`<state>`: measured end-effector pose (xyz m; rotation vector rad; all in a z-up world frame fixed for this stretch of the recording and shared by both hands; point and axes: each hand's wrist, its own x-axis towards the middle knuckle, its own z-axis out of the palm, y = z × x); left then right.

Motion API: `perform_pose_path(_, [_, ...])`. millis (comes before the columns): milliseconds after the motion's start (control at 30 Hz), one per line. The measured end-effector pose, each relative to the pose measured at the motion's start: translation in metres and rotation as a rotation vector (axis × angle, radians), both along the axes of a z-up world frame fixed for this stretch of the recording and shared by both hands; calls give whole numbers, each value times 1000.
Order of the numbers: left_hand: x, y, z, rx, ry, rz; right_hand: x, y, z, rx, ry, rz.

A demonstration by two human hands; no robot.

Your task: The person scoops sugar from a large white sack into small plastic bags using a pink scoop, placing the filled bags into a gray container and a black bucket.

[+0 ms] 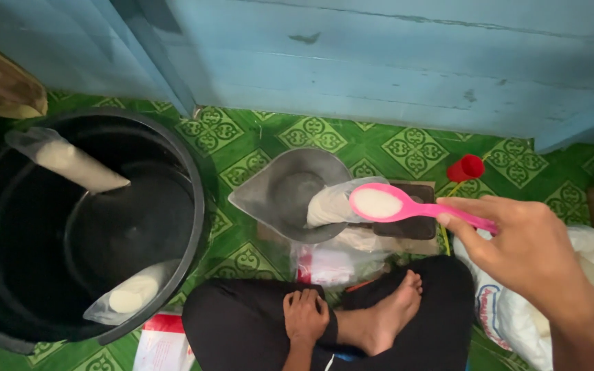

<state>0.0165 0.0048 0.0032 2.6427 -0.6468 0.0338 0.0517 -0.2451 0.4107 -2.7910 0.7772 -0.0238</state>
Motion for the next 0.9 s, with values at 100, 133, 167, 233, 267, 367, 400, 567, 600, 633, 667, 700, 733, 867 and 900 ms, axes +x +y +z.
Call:
perform_pose_path(100, [1,1,-1,-13,-7,1,12,9,3,38,87,-48])
perform_pose_path(133, [1,1,-4,-13,0,-1,16,11,4,48,121,-75])
perform_pose_path(167, [0,0,-7,-14,8,-1,19,13,4,58,157,-102])
perform_pose_path(233, [0,0,-7,-6,25,-1,24,15,4,63,165,-97])
perform_pose_path(267, [1,0,-8,4,36,-4,27,17,3,70,168,-96])
perform_pose_path(367, [0,2,-6,-40,-6,-11,32,21,1,77,197,-91])
perform_pose_path(400, [0,1,-6,-40,-2,-8,34,22,0,77,201,-89])
perform_pose_path(567, [3,0,1,-82,-25,-9,41,24,-6,62,244,-67])
perform_pose_path(600, [3,0,1,-82,-24,-4,43,24,-6,62,245,-63])
perform_pose_path(633, [4,0,2,-77,-26,0,44,24,-7,41,268,-67])
perform_pose_path(667, [4,0,2,-71,-28,4,45,24,-7,20,292,-71])
perform_pose_path(700, [4,0,1,-70,-26,5,44,23,-9,20,293,-70])
perform_pose_path(733, [4,0,0,-70,-9,-6,43,23,-11,14,286,-69])
perform_pose_path(867, [3,0,-3,-43,21,-14,47,27,-7,17,322,-136])
perform_pose_path(900, [3,0,-3,-43,22,-13,47,26,-7,17,323,-136])
